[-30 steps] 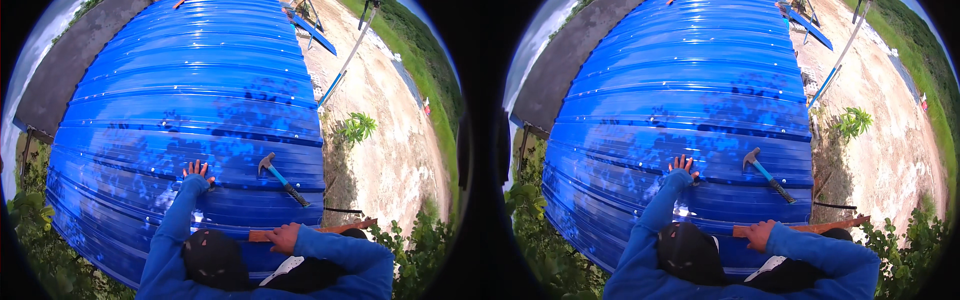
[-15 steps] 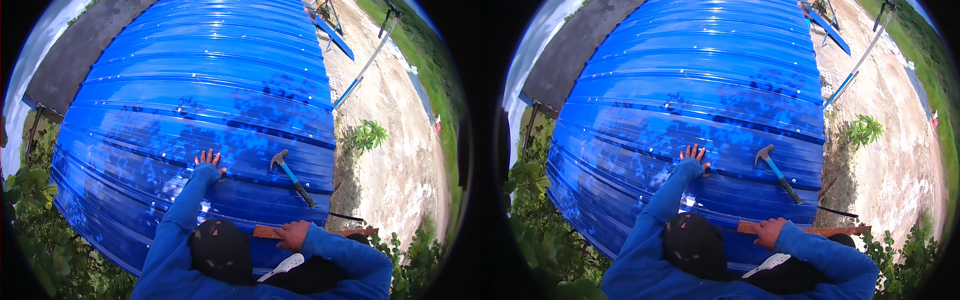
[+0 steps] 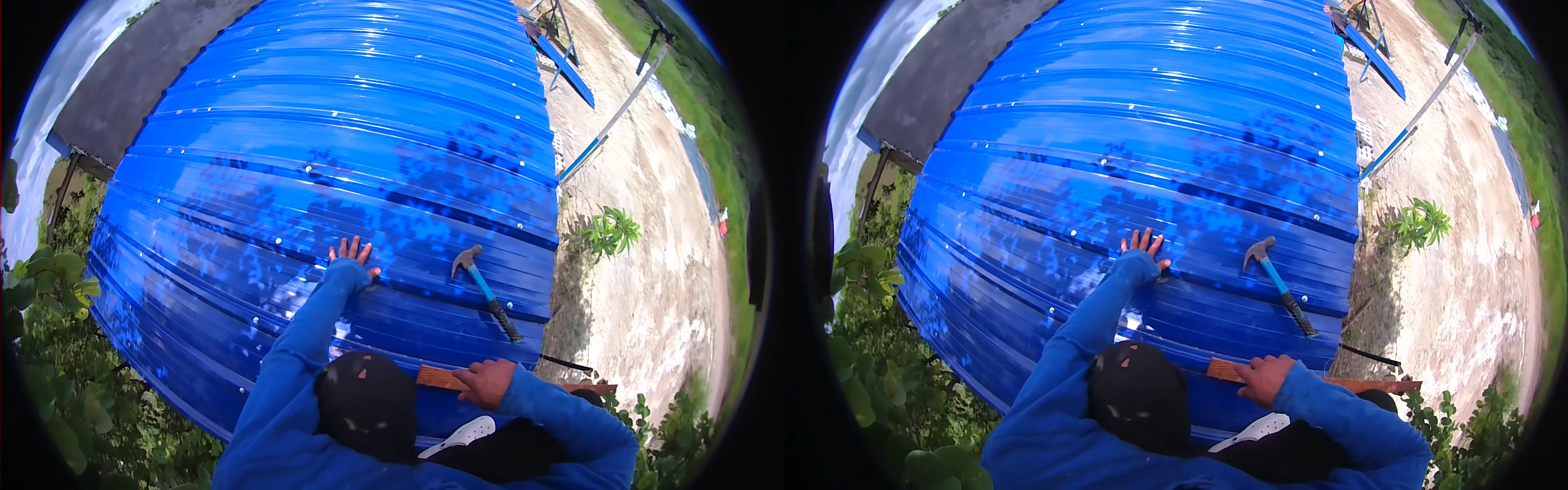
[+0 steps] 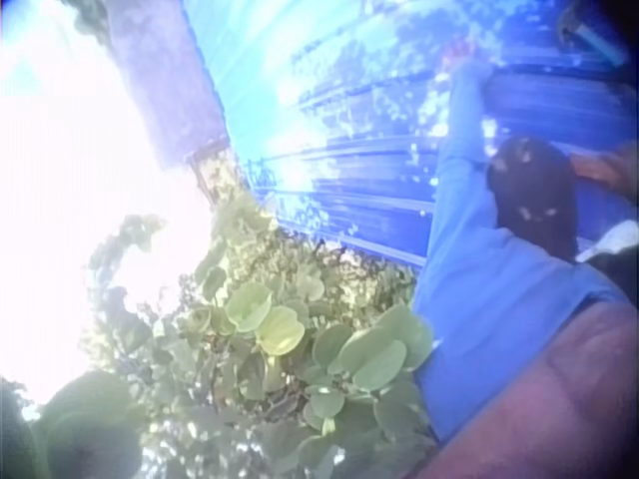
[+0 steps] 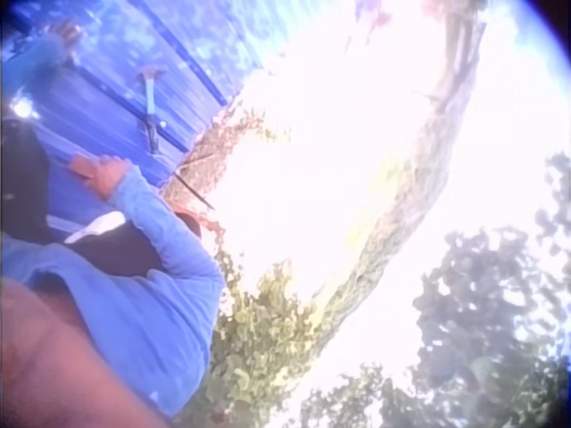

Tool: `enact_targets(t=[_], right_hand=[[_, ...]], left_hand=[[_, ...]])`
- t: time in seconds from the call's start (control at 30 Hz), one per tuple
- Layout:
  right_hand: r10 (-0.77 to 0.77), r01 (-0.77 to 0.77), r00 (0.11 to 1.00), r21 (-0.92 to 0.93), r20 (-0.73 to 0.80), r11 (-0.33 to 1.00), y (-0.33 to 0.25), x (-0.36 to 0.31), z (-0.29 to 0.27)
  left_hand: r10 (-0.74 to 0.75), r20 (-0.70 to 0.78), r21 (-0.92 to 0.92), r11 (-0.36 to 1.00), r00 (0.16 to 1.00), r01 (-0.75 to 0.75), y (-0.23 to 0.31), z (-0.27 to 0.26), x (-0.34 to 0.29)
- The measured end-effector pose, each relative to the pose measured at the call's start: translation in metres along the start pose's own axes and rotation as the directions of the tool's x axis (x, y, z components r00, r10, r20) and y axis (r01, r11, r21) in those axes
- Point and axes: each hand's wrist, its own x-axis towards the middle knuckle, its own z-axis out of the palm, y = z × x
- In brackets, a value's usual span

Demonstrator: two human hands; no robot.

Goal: The person secures corrugated metal roofing panels by aligning the sheets, placing wooden strips, and hammering nails into the roof structure with a hammer.

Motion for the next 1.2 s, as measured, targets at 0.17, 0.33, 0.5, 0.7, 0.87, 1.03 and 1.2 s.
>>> enact_targets(t=[0.17, 0.33, 0.5, 0.7, 0.87, 1.03, 1.2], right_hand=[[0.009, -0.009, 1.0, 0.005, 0.0, 1.0, -0.001, 0.0, -0.003], [-0.004, 0.004, 1.0, -0.022, -0.025, 1.0, -0.001, -0.001, -0.002], [-0.022, 0.021, 0.999, -0.034, -0.04, 0.999, -0.002, -0.001, -0.003], [-0.038, 0.037, 0.999, -0.017, -0.036, 0.999, -0.003, -0.001, -0.005], [-0.012, 0.012, 0.998, -0.001, -0.065, 1.0, -0.002, -0.001, -0.004], [-0.037, 0.037, 0.994, -0.006, -0.099, 0.999, -0.004, -0.001, -0.004], [-0.065, 0.069, 0.993, 0.042, -0.098, 0.997, -0.002, 0.001, -0.005]], left_hand=[[-0.007, 0.002, 0.01, 1.0, 1.0, 0.007, -0.001, 0.002, 0.003], [-0.007, 0.015, -0.004, 1.0, 1.0, 0.007, 0.0, -0.001, -0.001], [-0.031, 0.04, 0.002, 1.0, 0.999, 0.031, -0.001, -0.004, -0.001], [-0.021, 0.102, -0.01, 1.0, 0.995, 0.022, 0.002, -0.013, -0.005], [-0.013, 0.102, 0.02, 1.0, 0.995, 0.012, 0.001, -0.011, -0.005], [-0.018, 0.108, 0.008, 1.0, 0.994, 0.017, 0.0, -0.011, -0.003], [-0.003, 0.109, 0.0, 1.0, 0.994, 0.003, -0.003, -0.011, -0.003]])
